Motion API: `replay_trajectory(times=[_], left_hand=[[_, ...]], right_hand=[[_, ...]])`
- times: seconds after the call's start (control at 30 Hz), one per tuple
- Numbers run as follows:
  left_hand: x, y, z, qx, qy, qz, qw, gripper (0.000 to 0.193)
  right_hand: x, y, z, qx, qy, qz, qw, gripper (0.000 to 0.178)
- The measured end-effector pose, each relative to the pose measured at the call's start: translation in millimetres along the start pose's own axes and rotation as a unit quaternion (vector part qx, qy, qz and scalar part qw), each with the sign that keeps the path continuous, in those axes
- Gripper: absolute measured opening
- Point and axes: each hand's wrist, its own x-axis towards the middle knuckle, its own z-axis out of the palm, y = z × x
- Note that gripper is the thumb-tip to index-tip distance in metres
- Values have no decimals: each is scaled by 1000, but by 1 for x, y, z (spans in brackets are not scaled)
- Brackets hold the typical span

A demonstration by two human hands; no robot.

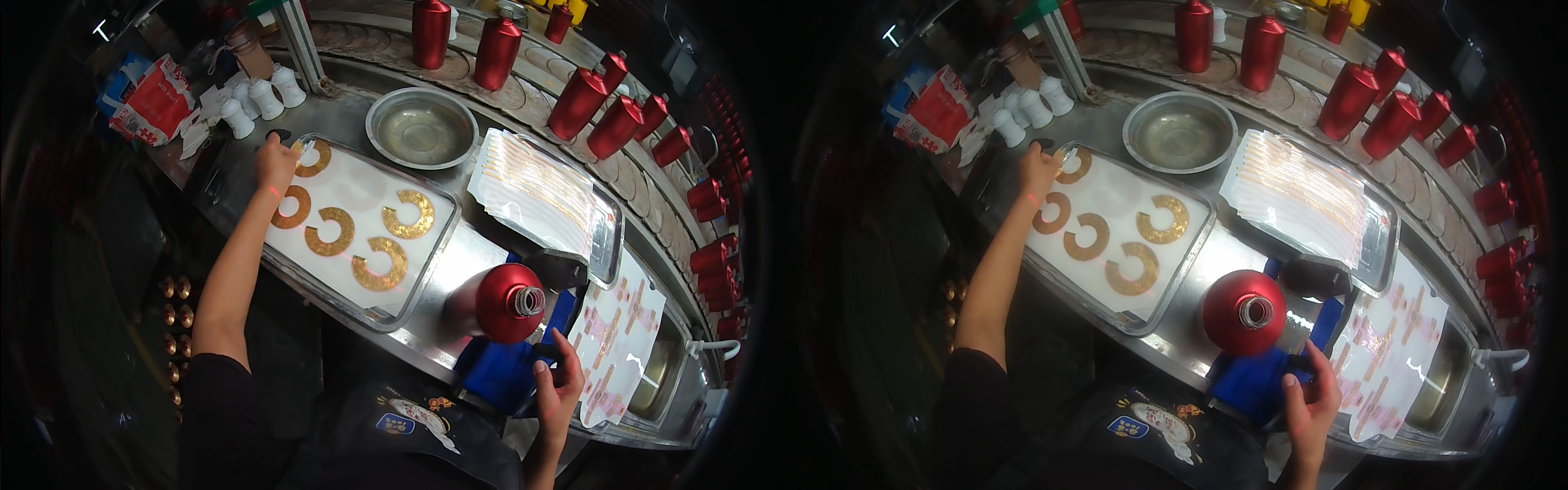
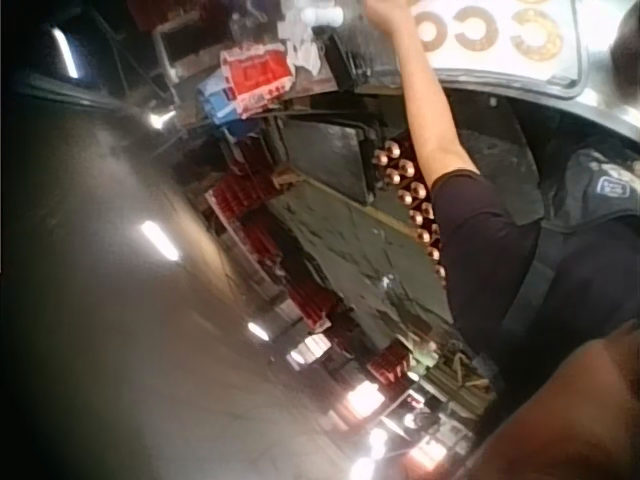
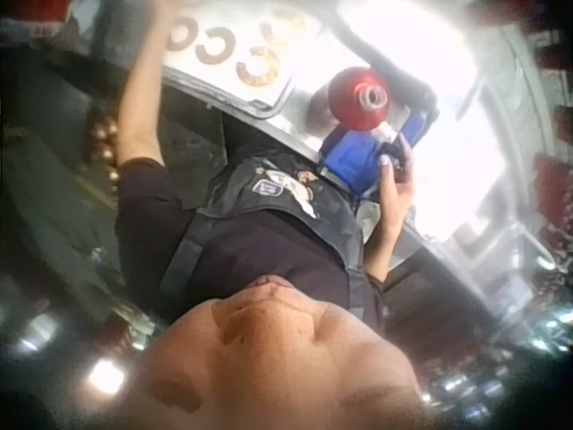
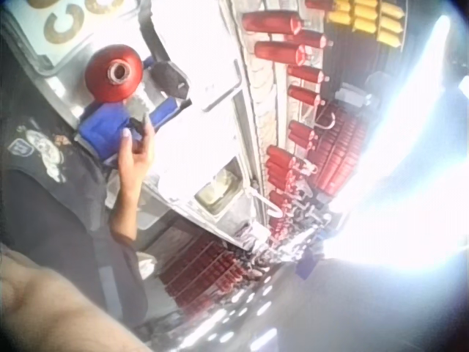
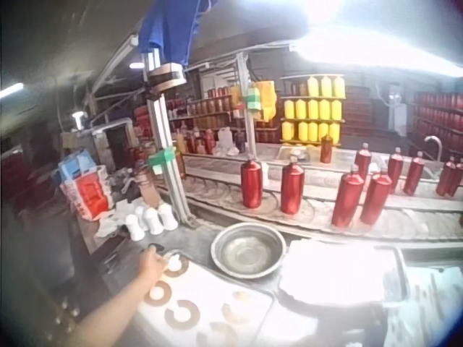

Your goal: The person applies gold circular stickers to the necks of red cylindrical bottles and then affixes rectangular paper labels to the bottle bodies. They smooth each label with their fingers and place the finished bottles on a nearby tray.

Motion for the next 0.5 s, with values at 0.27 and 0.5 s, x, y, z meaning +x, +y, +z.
replay_trajectory(times=[0.27,0.5], left_hand=[[-66,93,-63,-139,-90,-9,986,25],[-169,189,-122,-432,-253,-136,855,38]], right_hand=[[-9,-32,52,23,-233,-81,969,24],[-1,6,176,277,-208,99,933,54]])
